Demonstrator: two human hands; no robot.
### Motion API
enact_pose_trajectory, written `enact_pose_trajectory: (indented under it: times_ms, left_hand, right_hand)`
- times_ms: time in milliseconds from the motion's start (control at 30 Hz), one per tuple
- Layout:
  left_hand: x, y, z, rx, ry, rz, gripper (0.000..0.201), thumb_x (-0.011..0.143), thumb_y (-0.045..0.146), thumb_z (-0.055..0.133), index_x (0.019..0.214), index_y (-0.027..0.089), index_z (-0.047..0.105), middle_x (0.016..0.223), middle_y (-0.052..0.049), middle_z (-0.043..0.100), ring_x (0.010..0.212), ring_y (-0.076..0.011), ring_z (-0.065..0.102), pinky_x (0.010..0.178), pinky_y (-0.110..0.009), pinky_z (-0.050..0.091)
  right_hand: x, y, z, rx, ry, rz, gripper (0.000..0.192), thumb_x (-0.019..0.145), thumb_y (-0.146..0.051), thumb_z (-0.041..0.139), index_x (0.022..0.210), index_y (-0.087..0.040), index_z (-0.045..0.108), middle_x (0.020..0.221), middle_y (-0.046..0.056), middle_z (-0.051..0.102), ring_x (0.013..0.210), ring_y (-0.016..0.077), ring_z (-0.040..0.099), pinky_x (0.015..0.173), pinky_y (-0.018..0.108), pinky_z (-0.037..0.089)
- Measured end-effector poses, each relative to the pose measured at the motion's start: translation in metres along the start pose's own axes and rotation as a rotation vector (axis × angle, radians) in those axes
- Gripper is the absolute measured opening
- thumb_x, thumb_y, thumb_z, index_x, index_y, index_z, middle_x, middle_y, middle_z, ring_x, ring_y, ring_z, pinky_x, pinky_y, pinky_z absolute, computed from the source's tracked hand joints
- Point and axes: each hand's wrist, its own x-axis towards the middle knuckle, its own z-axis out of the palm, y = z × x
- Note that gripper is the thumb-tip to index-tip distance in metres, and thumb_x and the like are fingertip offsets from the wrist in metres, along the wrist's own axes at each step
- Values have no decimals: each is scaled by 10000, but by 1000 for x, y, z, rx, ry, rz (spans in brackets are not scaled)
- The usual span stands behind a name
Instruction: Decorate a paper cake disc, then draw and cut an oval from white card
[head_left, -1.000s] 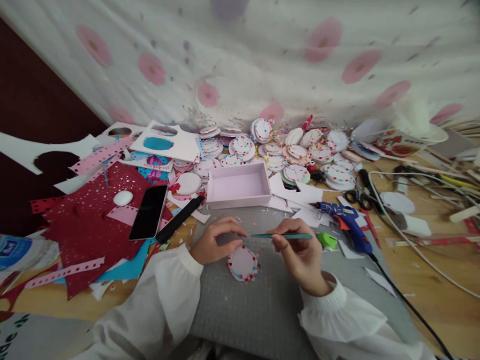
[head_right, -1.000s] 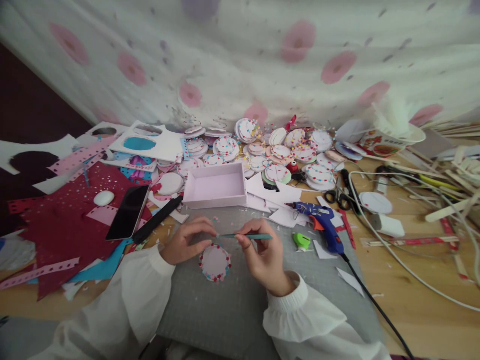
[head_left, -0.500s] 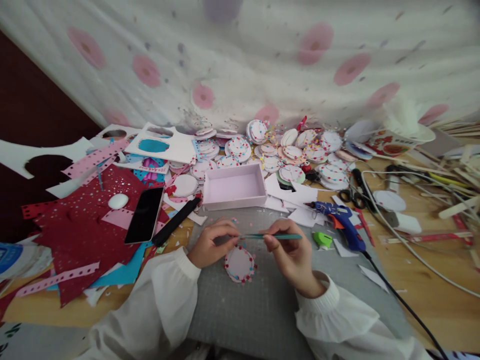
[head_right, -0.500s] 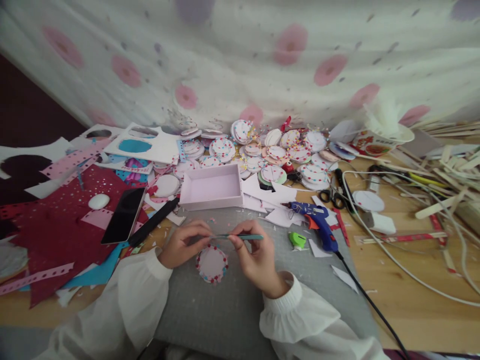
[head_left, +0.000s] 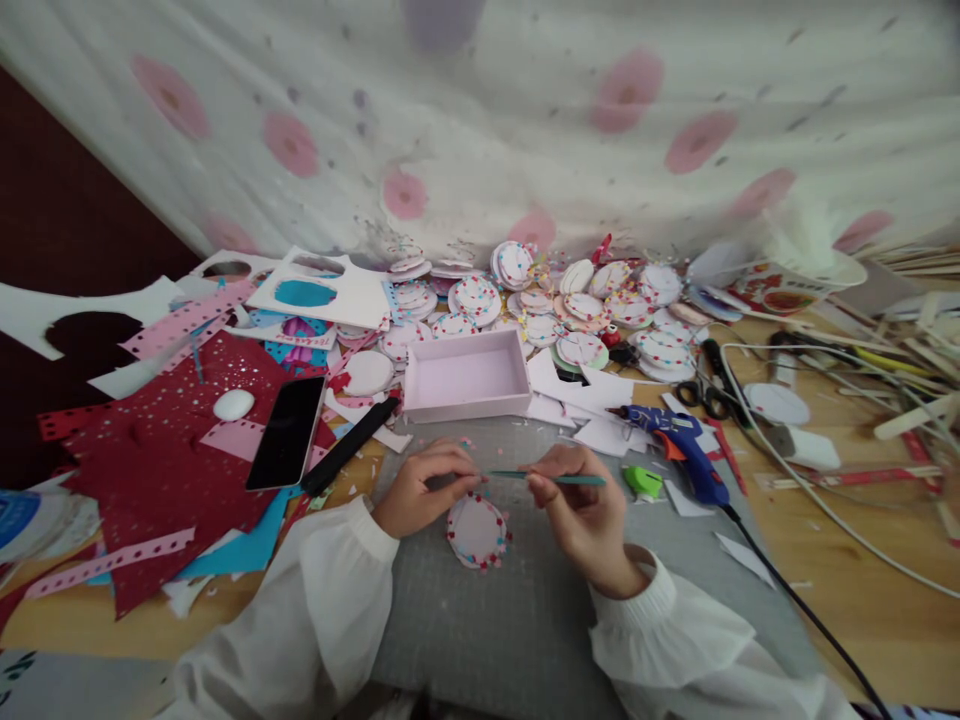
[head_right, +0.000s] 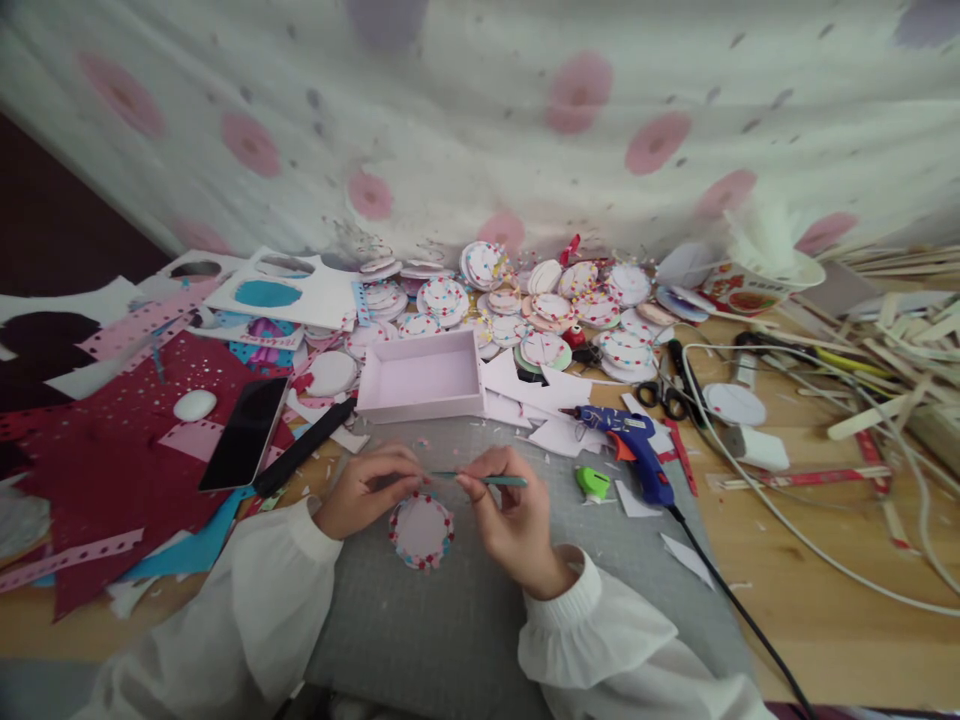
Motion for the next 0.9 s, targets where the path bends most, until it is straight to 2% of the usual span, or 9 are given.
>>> enact_pose_trajectory:
  times_ms: [133, 233, 333, 467, 600, 667, 733, 867, 900]
  left_hand:
    - [1, 2, 0, -39, -11, -21, 217, 925, 279, 574, 862, 153, 739, 754, -69, 690, 759, -156, 613, 768, -293, 469]
    - [1, 1, 2, -122, -17, -38, 269, 933, 342, 558, 887, 155, 746, 801, -82, 701, 808, -174, 610, 794, -308, 458]
    - [-1, -1, 6, -228, 22, -125, 325, 896, 421, 598, 800, 148, 747, 763, -75, 683, 792, -184, 591, 780, -315, 448]
    - [-4, -2, 11, -394, 98, -365, 311, 828, 421, 678, 686, 148, 726, 665, -32, 636, 687, -152, 543, 687, -276, 425]
    - [-4, -2, 14, -637, 291, -564, 215, 741, 374, 751, 719, 160, 738, 713, -27, 677, 747, -159, 577, 749, -270, 438]
    - [-2, -3, 13, -713, 382, -612, 206, 699, 357, 773, 711, 155, 738, 726, -35, 687, 772, -167, 591, 767, -270, 442]
    - [0, -5, 12, -746, 447, -623, 201, 685, 345, 776, 696, 150, 726, 719, -32, 674, 759, -157, 586, 750, -258, 442]
    - [4, -8, 7, -769, 458, -534, 224, 761, 336, 714, 669, 143, 648, 677, -3, 586, 682, -114, 529, 681, -230, 430]
    - [4, -9, 7, -780, 449, -507, 239, 787, 341, 690, 672, 145, 617, 663, 8, 556, 651, -104, 508, 652, -226, 424]
  right_hand:
    - [1, 1, -3, -103, 11, -292, 209, 841, -18, 571, 896, -217, 605, 732, 11, 648, 676, 150, 624, 615, 305, 541]
    - [2, -2, -4, -340, -176, -608, 217, 885, -42, 510, 989, -195, 624, 889, 80, 721, 720, 162, 644, 583, 300, 548]
    - [2, -6, -1, -602, -325, -829, 187, 923, -89, 488, 939, -187, 647, 940, 82, 751, 693, 153, 630, 548, 271, 546]
    - [2, -7, 7, -745, -386, -837, 205, 928, -86, 477, 908, -180, 658, 992, 83, 748, 712, 161, 614, 577, 269, 552]
    - [4, 0, 9, -611, -504, -686, 271, 911, -51, 397, 1027, -134, 626, 1135, 137, 696, 914, 210, 609, 734, 334, 574]
    - [8, 3, 4, -577, -509, -657, 319, 874, -26, 392, 1096, -127, 598, 1162, 138, 676, 992, 222, 596, 796, 363, 555]
    - [13, 6, -8, -604, -350, -625, 364, 825, -3, 410, 1113, -150, 579, 1096, 119, 678, 964, 220, 606, 785, 374, 530]
    - [26, 14, -47, -821, 292, -359, 244, 770, -69, 510, 975, -188, 566, 892, 83, 621, 872, 255, 598, 770, 431, 481]
    - [27, 17, -60, -909, 390, -283, 208, 768, -120, 535, 966, -176, 562, 884, 98, 602, 860, 276, 585, 760, 453, 472]
